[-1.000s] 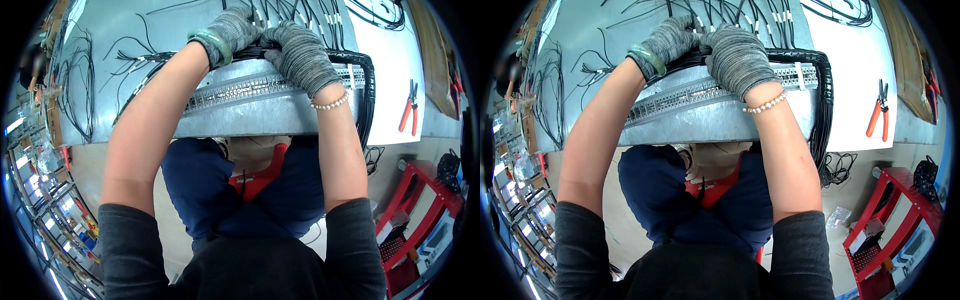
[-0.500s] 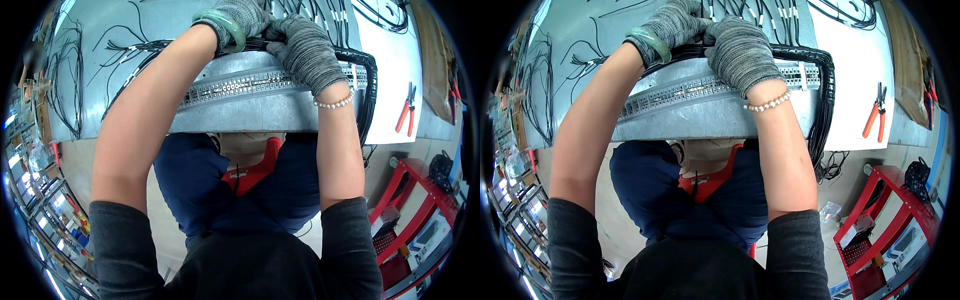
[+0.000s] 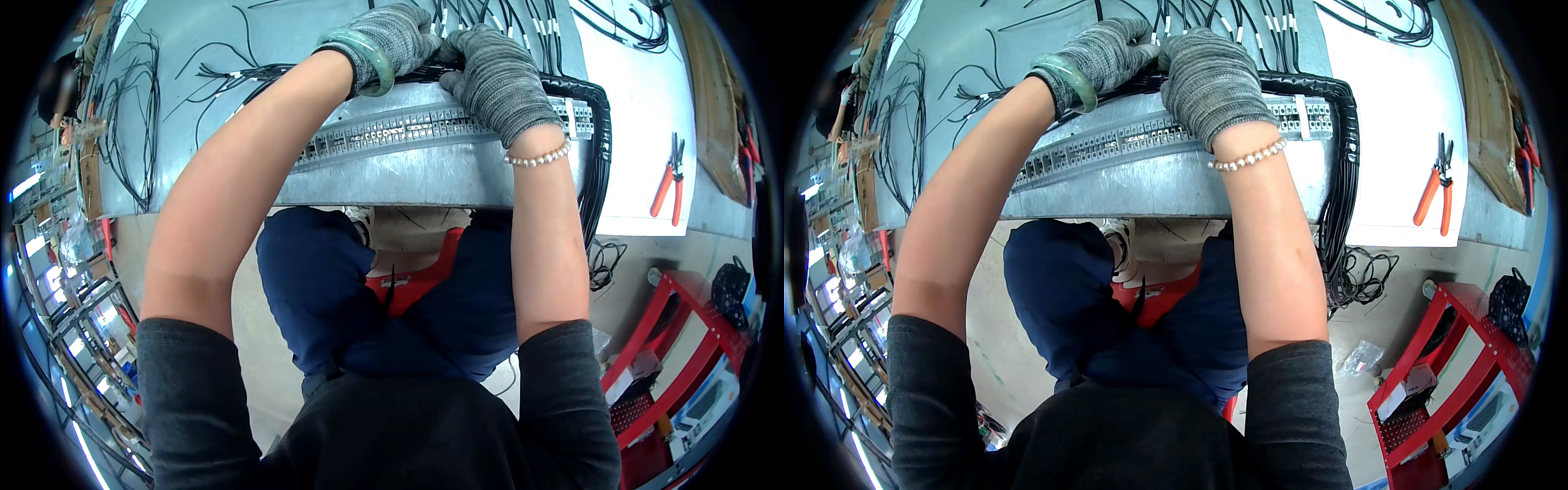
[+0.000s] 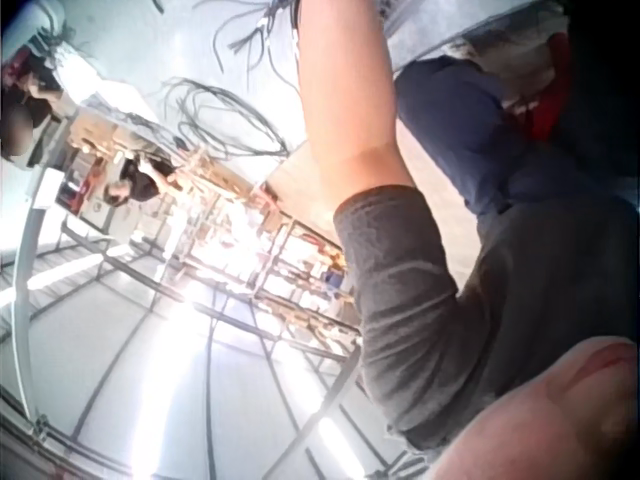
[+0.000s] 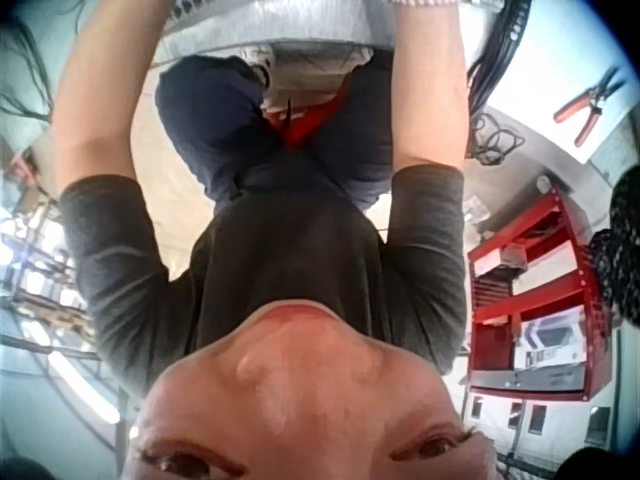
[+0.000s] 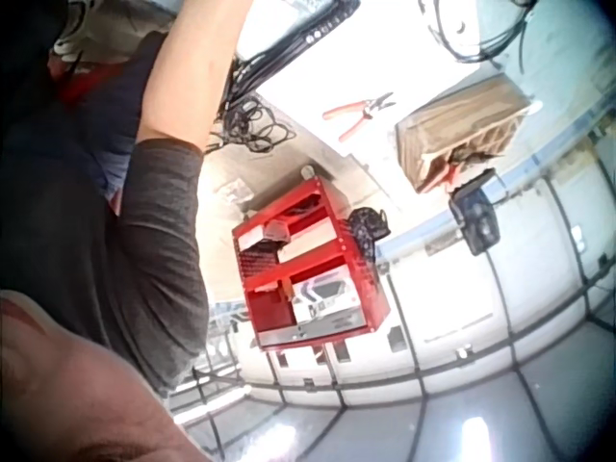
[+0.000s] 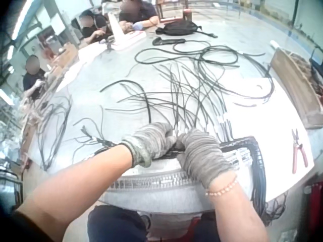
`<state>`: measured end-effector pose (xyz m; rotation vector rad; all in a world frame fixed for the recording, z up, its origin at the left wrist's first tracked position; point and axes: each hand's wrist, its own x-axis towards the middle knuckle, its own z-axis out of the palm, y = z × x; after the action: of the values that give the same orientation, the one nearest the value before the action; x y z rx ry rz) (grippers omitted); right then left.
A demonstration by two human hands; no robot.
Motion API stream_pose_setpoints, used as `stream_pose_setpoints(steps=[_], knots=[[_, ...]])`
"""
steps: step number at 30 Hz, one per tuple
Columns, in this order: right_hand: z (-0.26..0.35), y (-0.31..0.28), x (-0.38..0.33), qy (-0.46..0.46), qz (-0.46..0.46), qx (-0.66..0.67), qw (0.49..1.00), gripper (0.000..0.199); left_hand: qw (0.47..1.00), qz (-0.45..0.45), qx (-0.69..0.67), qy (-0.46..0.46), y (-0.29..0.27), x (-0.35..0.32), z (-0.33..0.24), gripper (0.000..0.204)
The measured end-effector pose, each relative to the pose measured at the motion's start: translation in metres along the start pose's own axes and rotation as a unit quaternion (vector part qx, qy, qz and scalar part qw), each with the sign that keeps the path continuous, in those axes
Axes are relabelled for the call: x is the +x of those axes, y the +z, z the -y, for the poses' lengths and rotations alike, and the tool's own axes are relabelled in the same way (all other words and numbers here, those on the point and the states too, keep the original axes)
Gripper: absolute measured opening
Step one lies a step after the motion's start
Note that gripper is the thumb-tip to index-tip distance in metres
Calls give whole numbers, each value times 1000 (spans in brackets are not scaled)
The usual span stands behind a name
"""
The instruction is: The person sits at a metal workbench and repeatedly picks up black wires, aligns them, and places them into a long gray terminal block. The person wears gloves and continues the repetitive insertion process throughout the clip.
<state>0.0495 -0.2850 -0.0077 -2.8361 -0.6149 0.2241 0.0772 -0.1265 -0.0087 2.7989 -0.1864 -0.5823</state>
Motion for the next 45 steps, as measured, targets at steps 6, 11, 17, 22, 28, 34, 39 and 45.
stream_pose_setpoints(steps=[6, 11, 17, 22, 28, 34, 39, 45], knots=[[-8, -5, -1, -23, 22, 78, 996, 32, 997, -29, -58, -29, 2, 3, 3, 34], [-13, -1, -3, -40, -2, 99, 994, 27, 984, -24, -163, -74, -3, 1, -5, 31], [-1, -10, -3, -18, 45, 78, 996, 27, 969, 1, -234, -80, 3, 3, 5, 33], [-7, -6, -2, 6, 16, 106, 994, 22, 986, -6, -169, -10, -2, 2, -4, 30], [-6, -11, -3, -9, 38, 100, 994, 23, 985, 9, -167, -44, -2, 0, -8, 39], [-4, -17, -1, 15, 86, 117, 989, 29, 994, -25, -79, -65, -4, 4, -17, 42], [-4, -17, -3, -2, 63, 115, 991, 28, 981, 27, -172, -91, -6, 6, -6, 36], [-4, -22, -1, 3, 103, 132, 986, 29, 953, 68, -283, -87, -11, 4, -3, 29]])
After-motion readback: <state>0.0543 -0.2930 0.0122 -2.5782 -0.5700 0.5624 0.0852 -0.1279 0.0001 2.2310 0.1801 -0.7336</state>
